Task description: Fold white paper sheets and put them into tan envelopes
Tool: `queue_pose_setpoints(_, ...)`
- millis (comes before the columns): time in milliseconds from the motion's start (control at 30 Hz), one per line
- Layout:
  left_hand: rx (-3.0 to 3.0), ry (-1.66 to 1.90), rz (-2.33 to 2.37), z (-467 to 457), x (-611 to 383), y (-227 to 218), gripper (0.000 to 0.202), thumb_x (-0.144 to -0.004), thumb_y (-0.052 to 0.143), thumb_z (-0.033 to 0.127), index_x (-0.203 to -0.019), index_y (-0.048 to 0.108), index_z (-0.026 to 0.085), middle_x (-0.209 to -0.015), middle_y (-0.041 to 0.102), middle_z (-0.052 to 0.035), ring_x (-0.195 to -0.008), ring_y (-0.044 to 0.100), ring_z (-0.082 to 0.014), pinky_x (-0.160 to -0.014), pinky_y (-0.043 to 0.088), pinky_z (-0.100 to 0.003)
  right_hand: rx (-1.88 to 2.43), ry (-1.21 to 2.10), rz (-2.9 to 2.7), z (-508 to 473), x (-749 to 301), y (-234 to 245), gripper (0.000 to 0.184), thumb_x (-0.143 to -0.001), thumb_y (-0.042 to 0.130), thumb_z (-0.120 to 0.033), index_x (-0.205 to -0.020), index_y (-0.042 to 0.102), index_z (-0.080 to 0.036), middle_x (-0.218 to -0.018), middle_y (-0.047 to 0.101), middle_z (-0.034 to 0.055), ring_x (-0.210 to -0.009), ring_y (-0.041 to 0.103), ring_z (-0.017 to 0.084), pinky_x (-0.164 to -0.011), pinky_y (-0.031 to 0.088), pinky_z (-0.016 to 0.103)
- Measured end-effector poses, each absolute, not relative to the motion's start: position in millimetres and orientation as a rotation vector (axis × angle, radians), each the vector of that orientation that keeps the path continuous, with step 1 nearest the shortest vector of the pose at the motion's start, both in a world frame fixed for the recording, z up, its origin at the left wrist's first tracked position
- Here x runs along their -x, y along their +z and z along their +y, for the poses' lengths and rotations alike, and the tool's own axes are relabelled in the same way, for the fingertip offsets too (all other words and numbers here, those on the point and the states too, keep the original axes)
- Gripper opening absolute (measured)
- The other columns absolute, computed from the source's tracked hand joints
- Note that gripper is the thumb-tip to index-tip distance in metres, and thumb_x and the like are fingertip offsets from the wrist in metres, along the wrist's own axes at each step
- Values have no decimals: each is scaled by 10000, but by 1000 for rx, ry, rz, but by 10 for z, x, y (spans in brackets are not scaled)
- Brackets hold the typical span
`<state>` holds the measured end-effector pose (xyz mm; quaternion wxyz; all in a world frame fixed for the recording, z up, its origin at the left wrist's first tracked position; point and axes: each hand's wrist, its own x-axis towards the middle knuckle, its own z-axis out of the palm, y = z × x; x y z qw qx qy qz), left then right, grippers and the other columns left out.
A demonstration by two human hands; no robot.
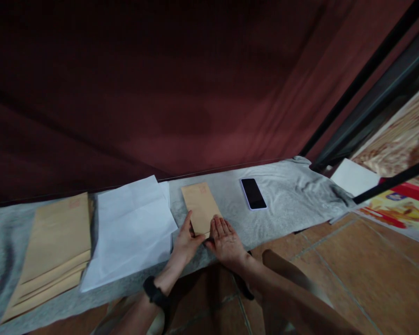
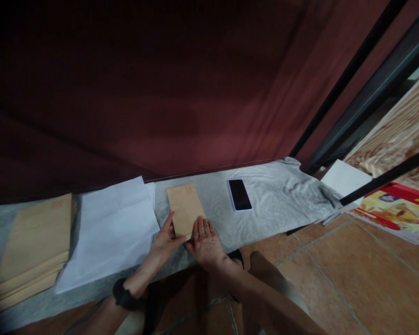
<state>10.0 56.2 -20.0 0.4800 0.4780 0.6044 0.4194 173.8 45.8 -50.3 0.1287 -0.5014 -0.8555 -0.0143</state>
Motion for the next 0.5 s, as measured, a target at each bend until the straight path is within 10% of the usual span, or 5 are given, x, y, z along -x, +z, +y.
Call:
queue_pose_setpoints(233,-1043,1201,1210,505,-252,90,1028,-791,707,273,-1608,84,275,-1125,703,-53,-876,703,-178,-800,582,-317,1525,400,-2213,585,-1803,-180,519,-958,468,-152,-1469,477,-60,-1500,494,234,-1324,555,331,-1079,441,445)
queue_pose_setpoints(500,-766,1253,1298,558,-193,150,793,-824,733,447,-1508,374,269,-1159,674,-79,-980,700,-196,-816,591,-321,1042,1557,-888,813,-1902,78,565,-843,615,-692,-1099,685,-193,-1016,764,95,-976,714,254,-875,546,374)
